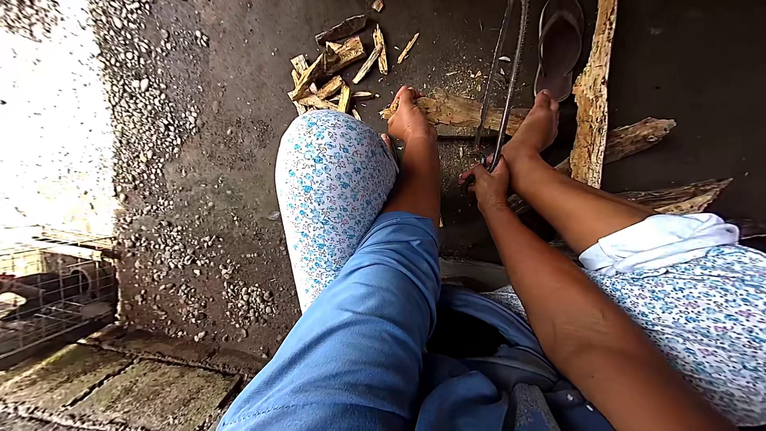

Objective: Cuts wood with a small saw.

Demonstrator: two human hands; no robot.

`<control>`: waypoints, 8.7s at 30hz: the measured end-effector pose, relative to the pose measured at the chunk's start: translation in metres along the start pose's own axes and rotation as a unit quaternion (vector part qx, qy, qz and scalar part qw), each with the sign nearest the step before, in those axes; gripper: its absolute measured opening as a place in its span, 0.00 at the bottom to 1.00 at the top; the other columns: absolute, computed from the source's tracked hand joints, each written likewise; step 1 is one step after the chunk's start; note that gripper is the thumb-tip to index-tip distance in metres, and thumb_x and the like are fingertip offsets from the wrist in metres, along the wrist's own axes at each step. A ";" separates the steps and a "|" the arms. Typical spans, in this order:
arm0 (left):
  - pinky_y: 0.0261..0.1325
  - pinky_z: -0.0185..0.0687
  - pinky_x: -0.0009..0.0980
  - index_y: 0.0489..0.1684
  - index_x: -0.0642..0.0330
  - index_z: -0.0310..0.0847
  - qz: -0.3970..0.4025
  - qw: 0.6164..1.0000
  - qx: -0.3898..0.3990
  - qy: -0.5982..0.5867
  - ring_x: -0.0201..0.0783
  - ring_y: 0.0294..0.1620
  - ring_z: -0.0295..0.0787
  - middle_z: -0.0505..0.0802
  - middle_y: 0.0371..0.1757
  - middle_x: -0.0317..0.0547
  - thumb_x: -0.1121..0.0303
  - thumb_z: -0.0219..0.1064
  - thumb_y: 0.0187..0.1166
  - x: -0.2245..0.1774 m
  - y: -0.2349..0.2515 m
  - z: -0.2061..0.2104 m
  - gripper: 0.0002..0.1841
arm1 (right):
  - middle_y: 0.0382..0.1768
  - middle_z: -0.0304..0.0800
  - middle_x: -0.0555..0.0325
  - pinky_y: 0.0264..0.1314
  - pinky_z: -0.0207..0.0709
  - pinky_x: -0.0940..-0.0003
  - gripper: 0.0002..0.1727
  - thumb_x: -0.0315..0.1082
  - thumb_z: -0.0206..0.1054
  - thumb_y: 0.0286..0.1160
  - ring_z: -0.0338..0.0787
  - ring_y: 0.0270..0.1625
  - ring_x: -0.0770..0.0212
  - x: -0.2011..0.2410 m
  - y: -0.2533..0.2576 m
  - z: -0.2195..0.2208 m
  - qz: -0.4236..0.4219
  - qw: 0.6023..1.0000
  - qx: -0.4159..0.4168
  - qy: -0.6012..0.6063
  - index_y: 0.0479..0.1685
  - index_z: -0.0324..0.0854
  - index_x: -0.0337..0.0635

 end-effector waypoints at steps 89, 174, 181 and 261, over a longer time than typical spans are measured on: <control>0.53 0.85 0.39 0.42 0.67 0.83 0.077 0.961 0.267 0.004 0.38 0.42 0.87 0.89 0.38 0.48 0.74 0.73 0.77 0.014 -0.008 -0.001 0.06 | 0.20 0.81 0.59 0.20 0.88 0.62 0.08 0.33 0.49 0.95 0.86 0.16 0.60 0.099 -0.059 -0.083 0.087 0.994 0.062 -0.008 0.62 0.67 0.45; 0.33 0.84 0.33 0.34 0.61 0.78 -0.055 0.997 0.043 -0.023 0.36 0.27 0.83 0.84 0.27 0.44 0.68 0.65 0.82 0.013 0.015 0.007 0.08 | 0.34 0.80 0.50 0.36 0.88 0.60 0.21 0.37 0.49 0.97 0.89 0.28 0.58 0.052 -0.101 -0.055 0.084 0.969 0.080 -0.219 0.80 0.55 0.41; 0.37 0.85 0.34 0.29 0.60 0.75 -0.018 0.988 0.131 -0.075 0.37 0.28 0.83 0.84 0.25 0.44 0.76 0.62 0.81 0.011 0.013 0.008 0.08 | 0.22 0.76 0.54 0.19 0.83 0.60 0.15 0.39 0.47 0.97 0.82 0.15 0.59 0.098 -0.090 -0.054 0.093 0.963 0.021 -0.252 0.71 0.60 0.41; 0.43 0.85 0.38 0.42 0.63 0.77 -0.066 0.995 0.066 -0.048 0.38 0.34 0.83 0.84 0.33 0.46 0.69 0.63 0.84 0.016 0.011 -0.013 0.05 | 0.28 0.82 0.51 0.22 0.83 0.60 0.23 0.41 0.49 0.94 0.84 0.18 0.59 0.119 0.033 -0.004 0.089 0.942 0.060 -0.319 0.82 0.61 0.44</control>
Point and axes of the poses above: each hand's wrist, its own y-axis towards the middle knuckle, its own z-axis out of the palm, x = y × z, the point moved 3 cm from there along y, towards the middle knuckle
